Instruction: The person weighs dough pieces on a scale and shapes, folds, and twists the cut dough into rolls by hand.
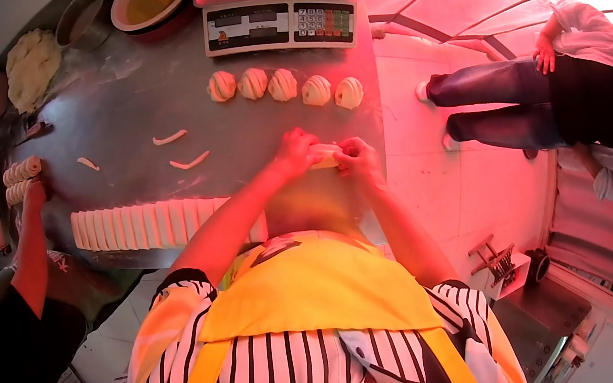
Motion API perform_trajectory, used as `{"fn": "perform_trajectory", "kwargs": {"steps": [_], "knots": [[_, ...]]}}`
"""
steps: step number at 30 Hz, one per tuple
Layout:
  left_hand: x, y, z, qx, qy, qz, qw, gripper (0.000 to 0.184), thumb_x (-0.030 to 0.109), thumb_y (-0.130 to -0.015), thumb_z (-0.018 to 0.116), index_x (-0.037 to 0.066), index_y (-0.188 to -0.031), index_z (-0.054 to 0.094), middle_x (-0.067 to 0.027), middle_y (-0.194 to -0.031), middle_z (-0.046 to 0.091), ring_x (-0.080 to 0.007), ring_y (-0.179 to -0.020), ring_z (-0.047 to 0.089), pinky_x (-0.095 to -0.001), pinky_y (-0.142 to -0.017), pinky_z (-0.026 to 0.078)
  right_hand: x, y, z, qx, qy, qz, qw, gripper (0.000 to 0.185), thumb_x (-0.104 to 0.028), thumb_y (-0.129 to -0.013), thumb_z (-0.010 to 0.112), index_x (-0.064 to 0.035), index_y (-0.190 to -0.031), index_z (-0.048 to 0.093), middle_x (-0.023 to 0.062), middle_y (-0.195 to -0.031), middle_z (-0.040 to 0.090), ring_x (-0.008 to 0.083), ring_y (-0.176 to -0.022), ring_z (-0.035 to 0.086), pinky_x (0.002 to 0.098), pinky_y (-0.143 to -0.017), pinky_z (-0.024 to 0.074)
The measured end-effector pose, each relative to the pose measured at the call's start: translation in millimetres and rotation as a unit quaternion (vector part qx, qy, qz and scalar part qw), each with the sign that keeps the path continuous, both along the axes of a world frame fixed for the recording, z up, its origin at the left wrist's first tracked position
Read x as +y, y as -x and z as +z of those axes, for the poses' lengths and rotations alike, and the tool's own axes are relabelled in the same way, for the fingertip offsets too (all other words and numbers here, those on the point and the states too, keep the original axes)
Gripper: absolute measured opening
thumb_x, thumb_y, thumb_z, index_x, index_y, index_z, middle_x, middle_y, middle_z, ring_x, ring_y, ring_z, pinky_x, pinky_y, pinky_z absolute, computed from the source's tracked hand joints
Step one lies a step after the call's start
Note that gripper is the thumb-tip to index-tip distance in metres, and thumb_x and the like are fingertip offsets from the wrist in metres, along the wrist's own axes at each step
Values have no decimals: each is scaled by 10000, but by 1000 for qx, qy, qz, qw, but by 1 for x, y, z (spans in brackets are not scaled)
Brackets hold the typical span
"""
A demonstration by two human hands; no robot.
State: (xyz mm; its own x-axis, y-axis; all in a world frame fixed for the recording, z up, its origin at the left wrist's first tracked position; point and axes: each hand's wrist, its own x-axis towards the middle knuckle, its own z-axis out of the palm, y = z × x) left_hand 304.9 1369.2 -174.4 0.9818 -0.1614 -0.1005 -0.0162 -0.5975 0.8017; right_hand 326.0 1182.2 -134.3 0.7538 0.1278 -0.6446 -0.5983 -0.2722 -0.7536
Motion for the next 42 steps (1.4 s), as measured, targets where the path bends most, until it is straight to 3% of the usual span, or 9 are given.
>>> {"fn": "perform_trajectory", "kwargs": {"steps": [7, 16, 19, 22, 23, 25, 31, 34, 42], "knots": [[4, 14, 29, -101, 78, -14, 992, 323, 75, -636, 743, 59, -881, 533, -128, -942, 511, -330, -924, 492, -397, -813, 420, -5, 11, -1, -280, 66, 125, 950, 229, -73, -726, 693, -45, -937, 610, 53, -921, 548, 138, -725, 566, 266, -655, 476], [3, 1, 2, -114, 24, -61, 991, 283, 138, -664, 687, 58, -885, 531, -127, -863, 527, -337, -815, 518, -416, -737, 427, -3, 6, -26, -322, 102, 177, 925, 216, -86, -727, 682, -82, -930, 607, 97, -833, 571, 232, -725, 575, 323, -654, 475], [2, 5, 3, -185, -50, -161, 968, 277, 187, -664, 699, 59, -856, 546, -139, -821, 537, -346, -769, 519, -437, -709, 427, -16, 3, -54, -398, 74, 219, 888, 223, -48, -744, 662, -65, -954, 591, 85, -810, 550, 163, -719, 540, 295, -639, 467], [9, 7, 10, -90, 20, -183, 979, 330, 232, -667, 746, 42, -881, 584, -161, -833, 554, -349, -802, 524, -431, -708, 437, -14, 13, -33, -376, 90, 202, 900, 257, -129, -738, 711, -50, -958, 604, 69, -809, 572, 162, -732, 556, 286, -664, 479], [10, 3, 35, 32, 64, -142, 987, 324, 234, -685, 754, 40, -880, 582, -118, -823, 563, -258, -765, 543, -363, -690, 447, -11, 13, -14, -317, 54, 170, 932, 277, -156, -736, 728, -45, -960, 609, 64, -809, 580, 161, -736, 562, 283, -673, 483], [13, 4, 89, 220, 231, -53, 946, 306, 216, -712, 748, 40, -890, 572, -49, -817, 555, -146, -745, 528, -285, -682, 442, -4, 12, 35, -39, -163, 20, 986, 255, -211, -820, 670, -44, -990, 580, 29, -849, 586, 123, -738, 551, 242, -654, 473], [15, 18, 81, 207, 368, 19, 906, 213, 167, -792, 678, 45, -918, 556, 3, -836, 542, -74, -775, 492, -243, -692, 431, 3, 1, 42, -11, -254, 62, 965, 237, -250, -868, 619, -71, -1005, 545, 5, -908, 578, 88, -769, 552, 219, -636, 463], [20, 15, 81, 138, 403, 10, 905, 201, 178, -811, 675, 59, -915, 550, 17, -823, 519, -69, -777, 482, -230, -677, 421, 14, 2, 76, 13, -354, -31, 935, 246, -277, -891, 577, -64, -1014, 552, 19, -848, 570, 112, -677, 558, 242, -590, 480], [28, 26, 106, 161, 431, 33, 887, 386, 118, -781, 693, 36, -1112, 512, -21, -1025, 567, -110, -937, 554, -268, -813, 458, 29, -14, 95, 31, -323, 70, 943, 127, -143, -844, 626, -73, -892, 531, 2, -830, 545, 94, -797, 545, 243, -692, 456]]}}
